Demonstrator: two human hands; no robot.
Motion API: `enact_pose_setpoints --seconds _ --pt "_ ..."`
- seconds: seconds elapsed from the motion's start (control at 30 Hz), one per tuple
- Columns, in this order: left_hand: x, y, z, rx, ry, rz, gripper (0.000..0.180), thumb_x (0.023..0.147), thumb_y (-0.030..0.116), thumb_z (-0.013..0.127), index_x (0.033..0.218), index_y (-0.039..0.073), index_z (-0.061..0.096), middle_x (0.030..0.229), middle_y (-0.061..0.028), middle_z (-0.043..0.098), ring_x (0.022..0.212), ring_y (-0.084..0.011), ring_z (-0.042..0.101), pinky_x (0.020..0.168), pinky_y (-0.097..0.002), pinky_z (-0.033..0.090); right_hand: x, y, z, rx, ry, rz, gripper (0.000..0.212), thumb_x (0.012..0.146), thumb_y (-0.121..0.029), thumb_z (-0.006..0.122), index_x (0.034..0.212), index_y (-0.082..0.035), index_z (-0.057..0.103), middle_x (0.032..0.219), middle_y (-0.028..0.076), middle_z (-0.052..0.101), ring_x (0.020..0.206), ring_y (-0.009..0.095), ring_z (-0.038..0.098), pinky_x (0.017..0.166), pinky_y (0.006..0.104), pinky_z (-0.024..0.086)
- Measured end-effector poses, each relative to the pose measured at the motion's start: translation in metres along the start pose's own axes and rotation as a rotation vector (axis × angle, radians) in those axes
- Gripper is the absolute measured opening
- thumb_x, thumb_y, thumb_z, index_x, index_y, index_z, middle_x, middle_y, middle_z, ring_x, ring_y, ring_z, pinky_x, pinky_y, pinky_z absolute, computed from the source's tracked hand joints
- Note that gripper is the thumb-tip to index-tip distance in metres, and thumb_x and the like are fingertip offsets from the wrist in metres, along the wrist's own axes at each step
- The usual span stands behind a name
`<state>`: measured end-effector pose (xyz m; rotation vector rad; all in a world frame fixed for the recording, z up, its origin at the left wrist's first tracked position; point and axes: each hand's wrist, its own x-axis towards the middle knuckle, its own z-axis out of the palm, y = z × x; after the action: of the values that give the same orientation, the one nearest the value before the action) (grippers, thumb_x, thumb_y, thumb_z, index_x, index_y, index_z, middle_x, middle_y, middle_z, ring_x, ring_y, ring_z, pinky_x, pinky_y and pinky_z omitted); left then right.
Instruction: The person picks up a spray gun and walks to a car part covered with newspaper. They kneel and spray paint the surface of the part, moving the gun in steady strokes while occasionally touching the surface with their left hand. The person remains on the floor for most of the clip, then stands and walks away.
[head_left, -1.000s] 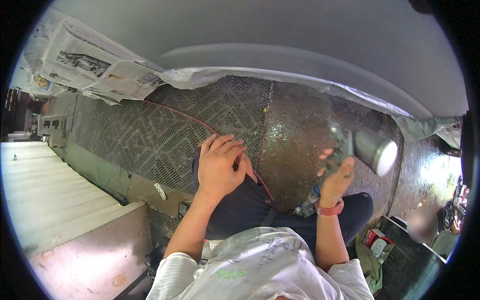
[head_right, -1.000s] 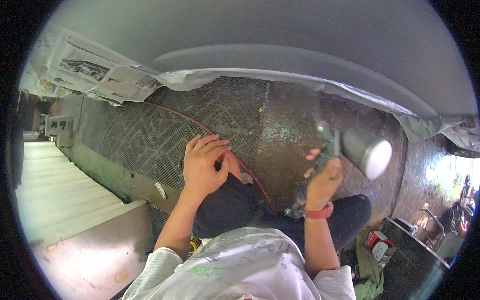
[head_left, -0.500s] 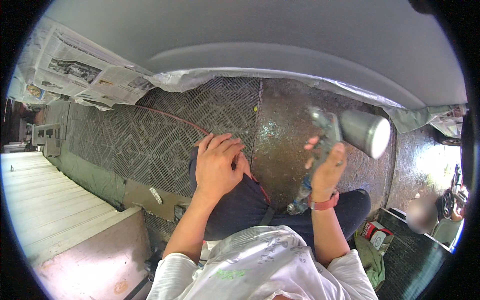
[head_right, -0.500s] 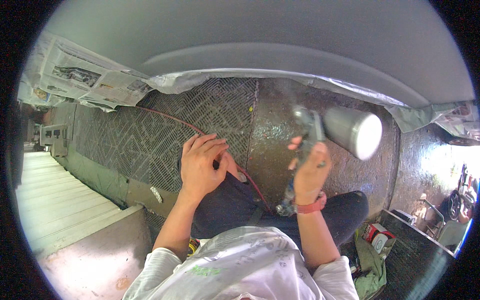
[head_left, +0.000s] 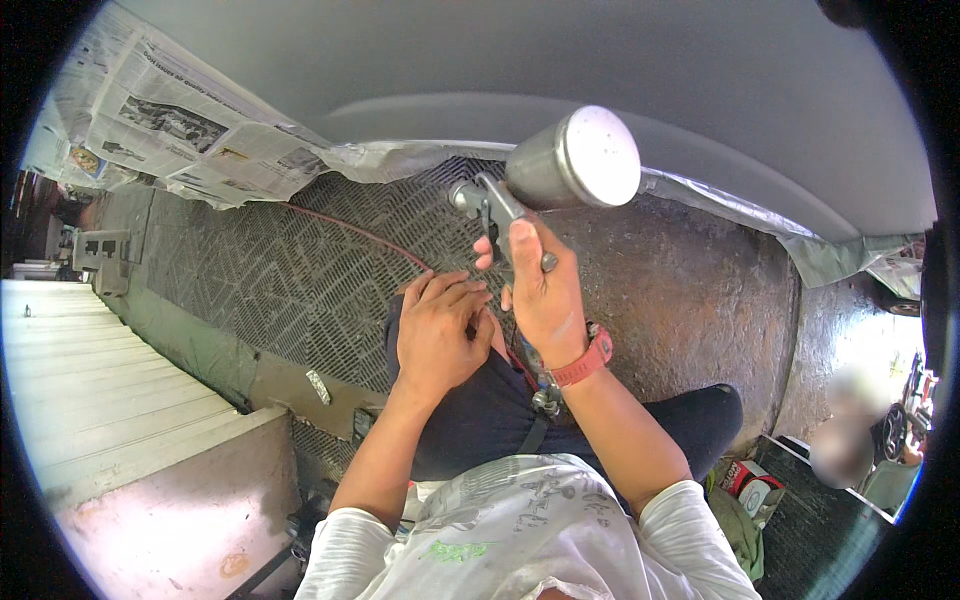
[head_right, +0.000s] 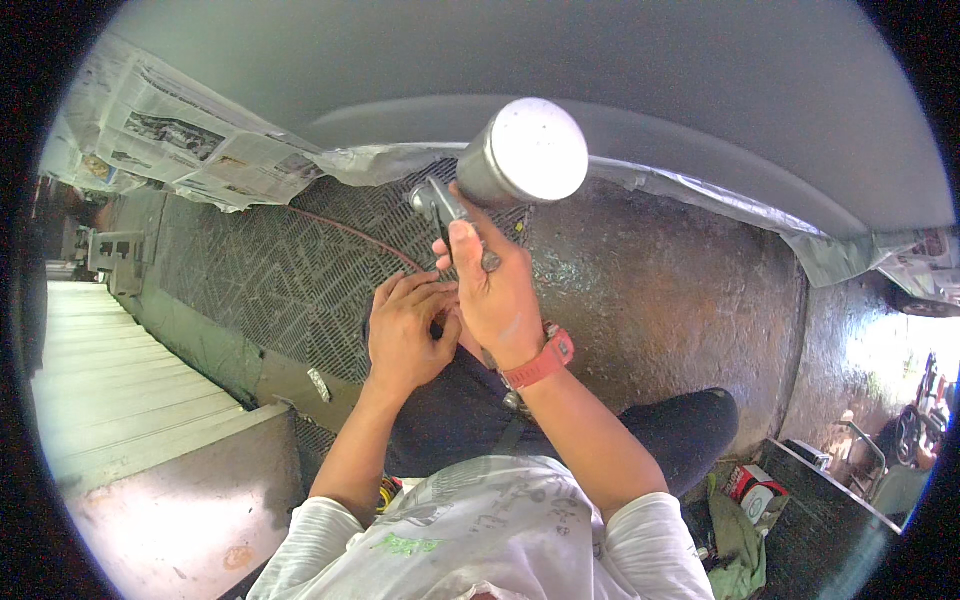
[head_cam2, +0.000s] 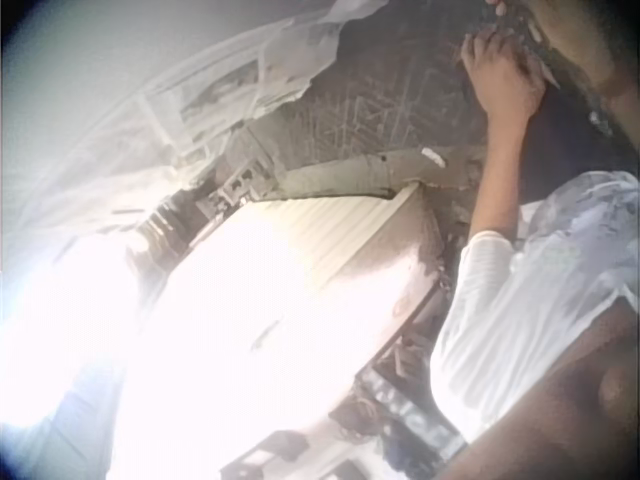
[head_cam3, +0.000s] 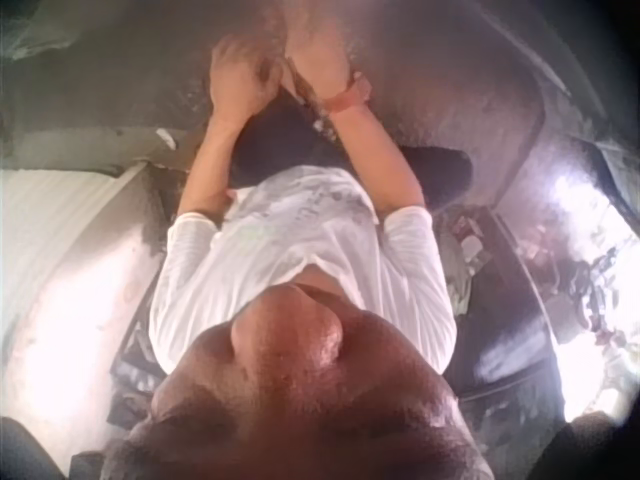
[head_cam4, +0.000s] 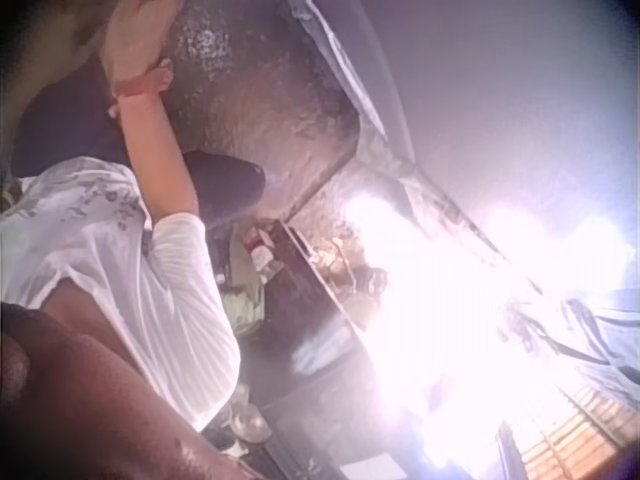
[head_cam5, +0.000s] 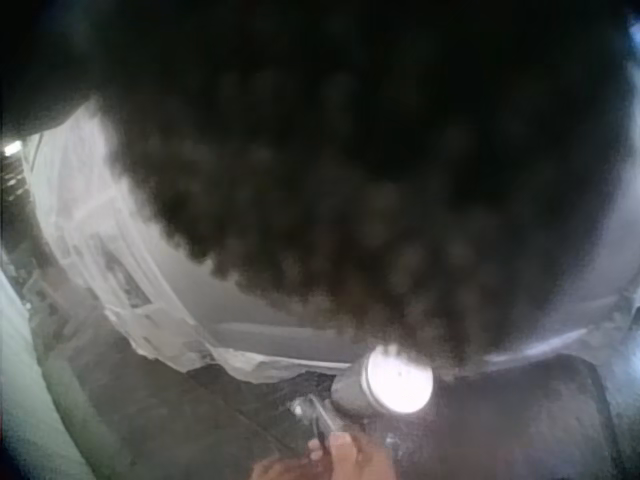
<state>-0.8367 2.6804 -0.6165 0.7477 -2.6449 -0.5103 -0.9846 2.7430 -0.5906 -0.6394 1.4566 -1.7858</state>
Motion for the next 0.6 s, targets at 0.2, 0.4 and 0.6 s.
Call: enact_pose_setpoints --seconds 0.2,0.4,0.6 --pt "0.003 0.001 0.002 0.0 0.006 0.024 0.022 0.082 0.016 0.074 0.1 0.005 0.081 0.113 -0.0064 0.08 0.122 -0.0266 0.068 0.114 -0.0519 0.043 -0.014 -0.012 -0.044 -0.116 0.24 -0.023 0.055 0.116 -0.048 0.04 0.127 -0.002 0.068 0.098 0.009 0.074 0.083 0.013 0.071 0.052 0.025 0.051" --pt "0.008 0.008 0.009 0.002 -0.007 0.043 0.022 0.082 0.015 0.073 0.101 0.008 0.081 0.115 -0.0042 0.08 0.123 -0.0255 0.068 0.115 -0.05 0.043 -0.064 -0.016 -0.128 -0.143 0.557 -0.08 0.061 0.116 -0.052 0.033 0.131 -0.002 0.064 0.1 0.012 0.075 0.084 0.019 0.072 0.051 0.0276 0.053" --pt "0.013 0.016 0.016 0.003 -0.018 0.067 0.021 0.082 0.015 0.073 0.1 0.008 0.081 0.114 -0.0045 0.08 0.123 -0.0255 0.068 0.116 -0.0506 0.042 -0.101 -0.02 -0.184 -0.096 0.954 -0.168 0.067 0.114 -0.056 0.03 0.139 -0.001 0.059 0.112 0.017 0.075 0.098 0.024 0.075 0.05 0.029 0.055"
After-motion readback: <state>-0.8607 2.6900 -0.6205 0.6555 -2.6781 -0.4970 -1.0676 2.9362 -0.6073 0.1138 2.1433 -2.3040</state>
